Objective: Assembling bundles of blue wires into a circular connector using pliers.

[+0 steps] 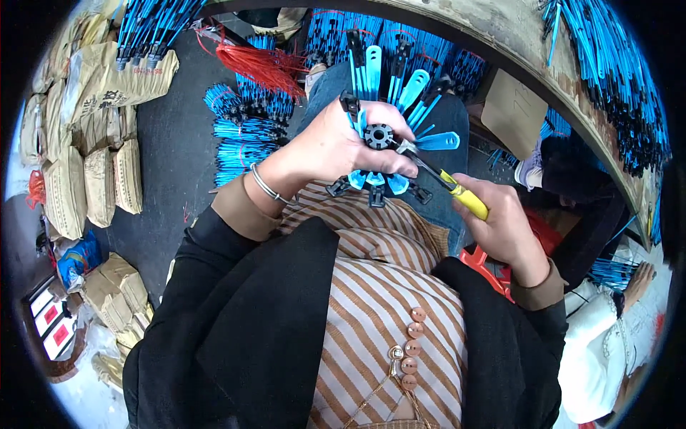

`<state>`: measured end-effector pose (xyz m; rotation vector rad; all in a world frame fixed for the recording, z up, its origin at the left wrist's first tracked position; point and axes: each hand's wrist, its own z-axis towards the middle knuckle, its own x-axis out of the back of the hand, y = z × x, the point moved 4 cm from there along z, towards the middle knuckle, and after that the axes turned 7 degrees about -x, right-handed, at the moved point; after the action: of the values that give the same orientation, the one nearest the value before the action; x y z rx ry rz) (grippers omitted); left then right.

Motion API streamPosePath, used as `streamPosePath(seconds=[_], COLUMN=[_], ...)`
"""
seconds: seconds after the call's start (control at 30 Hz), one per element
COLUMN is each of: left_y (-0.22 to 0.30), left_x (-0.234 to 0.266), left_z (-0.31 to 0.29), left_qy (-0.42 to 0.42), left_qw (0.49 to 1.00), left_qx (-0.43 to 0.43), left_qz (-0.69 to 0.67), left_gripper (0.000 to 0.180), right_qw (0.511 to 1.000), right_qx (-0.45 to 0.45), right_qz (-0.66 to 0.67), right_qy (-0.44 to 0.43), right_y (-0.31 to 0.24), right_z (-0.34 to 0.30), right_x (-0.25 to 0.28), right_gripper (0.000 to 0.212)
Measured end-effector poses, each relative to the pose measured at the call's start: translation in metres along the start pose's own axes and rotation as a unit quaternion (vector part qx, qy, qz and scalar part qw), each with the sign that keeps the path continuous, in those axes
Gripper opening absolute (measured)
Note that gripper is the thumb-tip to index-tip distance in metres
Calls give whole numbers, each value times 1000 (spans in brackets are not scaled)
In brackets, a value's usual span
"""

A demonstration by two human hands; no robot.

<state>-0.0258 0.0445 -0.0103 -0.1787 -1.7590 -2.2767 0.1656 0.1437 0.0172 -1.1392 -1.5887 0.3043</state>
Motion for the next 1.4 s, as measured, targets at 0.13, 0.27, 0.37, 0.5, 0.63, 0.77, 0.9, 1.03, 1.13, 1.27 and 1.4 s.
streamPosePath(seconds=[0.13, 0.27, 0.37, 0.5, 0.63, 0.77, 0.9, 1.03, 1.13, 1.27, 1.4], left_y=[3, 5, 5, 5, 42, 129, 132, 63, 32, 18, 36], left_x=[-3, -2, 0, 15, 63, 129, 197, 247, 244, 216, 163], left_z=[3, 3, 3, 12, 23, 30, 59, 125, 164, 187, 182], left_qy=[-13, -9, 12, 99, 234, 304, 269, 222, 233, 267, -58], left_qw=[1000, 999, 998, 995, 972, 936, 955, 912, 857, 814, 735], left_qx=[-2, -12, 14, 20, 23, 162, 119, 252, 265, 14, -299], left_qz=[-1, -38, -56, 26, -21, -68, 43, 234, 376, 516, 606], left_gripper=[26, 24, 23, 20, 14, 17, 20, 21, 22, 25, 22], right_qw=[994, 978, 985, 996, 964, 932, 963, 966, 960, 952, 929], right_qx=[-3, -26, -21, -67, -15, 0, -42, -2, 9, 9, -58], right_qz=[-109, -206, -174, -66, 225, 266, 154, 81, 14, -62, -209], right_qy=[-4, -25, -9, 8, 140, 247, 217, 246, 279, 300, 301], right_y=[-18, -32, -24, -27, -14, -6, 9, -21, -28, -26, -32], right_z=[-3, -3, -4, 7, -10, -9, 7, 30, 41, 49, 67], right_x=[25, 31, 25, 31, 62, 92, 110, 122, 128, 132, 147], right_gripper=[34, 30, 27, 24, 26, 30, 33, 36, 37, 39, 48])
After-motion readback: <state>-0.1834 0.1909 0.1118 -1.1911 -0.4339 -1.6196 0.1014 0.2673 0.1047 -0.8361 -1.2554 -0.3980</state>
